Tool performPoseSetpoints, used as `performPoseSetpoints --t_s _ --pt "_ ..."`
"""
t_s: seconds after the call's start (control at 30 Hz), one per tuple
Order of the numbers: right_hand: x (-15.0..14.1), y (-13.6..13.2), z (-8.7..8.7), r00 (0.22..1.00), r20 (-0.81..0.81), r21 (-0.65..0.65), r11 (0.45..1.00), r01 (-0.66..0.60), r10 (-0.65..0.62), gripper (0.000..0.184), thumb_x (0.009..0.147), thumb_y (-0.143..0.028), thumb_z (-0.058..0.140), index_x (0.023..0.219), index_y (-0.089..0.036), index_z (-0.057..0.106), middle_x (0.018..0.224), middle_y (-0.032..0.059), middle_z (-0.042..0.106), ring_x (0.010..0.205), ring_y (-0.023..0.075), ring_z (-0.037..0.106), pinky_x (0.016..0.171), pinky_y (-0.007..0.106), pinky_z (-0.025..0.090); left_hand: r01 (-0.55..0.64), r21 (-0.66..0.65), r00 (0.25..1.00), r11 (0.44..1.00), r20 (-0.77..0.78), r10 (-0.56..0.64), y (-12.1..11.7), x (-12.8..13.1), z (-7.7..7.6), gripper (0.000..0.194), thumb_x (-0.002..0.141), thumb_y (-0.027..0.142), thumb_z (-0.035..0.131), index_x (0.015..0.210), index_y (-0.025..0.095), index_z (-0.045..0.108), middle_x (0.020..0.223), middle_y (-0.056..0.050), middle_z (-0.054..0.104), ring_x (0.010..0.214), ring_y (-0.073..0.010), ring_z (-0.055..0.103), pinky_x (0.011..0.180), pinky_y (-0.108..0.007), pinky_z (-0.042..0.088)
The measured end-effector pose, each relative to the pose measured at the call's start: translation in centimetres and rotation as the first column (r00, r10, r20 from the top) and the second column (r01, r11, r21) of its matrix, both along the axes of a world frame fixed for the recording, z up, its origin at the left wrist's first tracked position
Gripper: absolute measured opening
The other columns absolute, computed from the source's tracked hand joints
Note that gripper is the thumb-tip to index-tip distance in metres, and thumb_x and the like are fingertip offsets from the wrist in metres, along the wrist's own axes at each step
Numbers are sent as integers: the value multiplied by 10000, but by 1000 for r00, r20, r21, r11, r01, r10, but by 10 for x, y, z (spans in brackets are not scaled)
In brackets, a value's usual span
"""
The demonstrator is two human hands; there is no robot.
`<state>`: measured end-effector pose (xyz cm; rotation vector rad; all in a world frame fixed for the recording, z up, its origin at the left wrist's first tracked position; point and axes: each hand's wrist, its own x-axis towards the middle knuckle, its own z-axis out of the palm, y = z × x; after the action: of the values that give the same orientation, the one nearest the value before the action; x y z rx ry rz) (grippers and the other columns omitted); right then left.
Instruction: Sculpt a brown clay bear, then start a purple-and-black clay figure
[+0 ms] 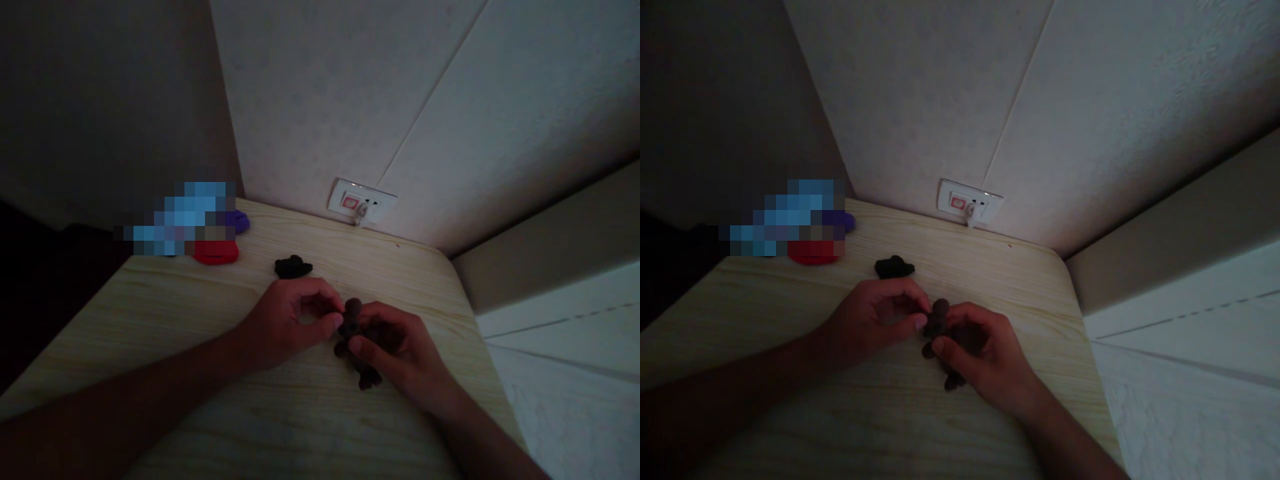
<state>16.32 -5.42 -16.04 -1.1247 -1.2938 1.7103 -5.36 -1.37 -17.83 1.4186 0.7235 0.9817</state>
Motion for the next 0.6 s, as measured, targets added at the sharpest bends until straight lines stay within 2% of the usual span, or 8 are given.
performPoseSetpoints --t_s 0.13,0.3,0.47,0.6 --pt "0 1 1 1000 12 49 999 0 0 206 880 -297 839 1009 -174 736 892 55 785 652 84 680 521 133 592 10 -2 1000 1000 8 -10 0 0 2 56 842 159 746 898 154 740 829 -8 764 767 -124 708 732 -234 575" --pt "0 0 1 1000 25 -17 1000 -2 2 266 873 -356 842 1030 -181 716 892 51 782 598 93 660 472 177 603 11 -39 1000 999 9 -11 0 0 5 48 847 166 744 893 152 744 816 -11 755 755 -125 695 729 -244 572" --pt "1 -1 1 998 56 27 1000 7 -8 247 886 -346 832 1046 -190 727 897 63 813 669 124 712 518 187 614 5 -98 999 995 50 0 1 2 -1 134 842 202 777 959 166 722 890 -20 762 817 -146 716 774 -272 587" --pt "1 0 0 999 35 49 999 10 -12 231 887 -331 833 1045 -195 733 907 59 810 683 121 716 523 178 609 48 -122 997 991 59 -41 1 1 -3 145 886 275 757 983 171 730 915 -35 777 845 -162 725 777 -282 577"
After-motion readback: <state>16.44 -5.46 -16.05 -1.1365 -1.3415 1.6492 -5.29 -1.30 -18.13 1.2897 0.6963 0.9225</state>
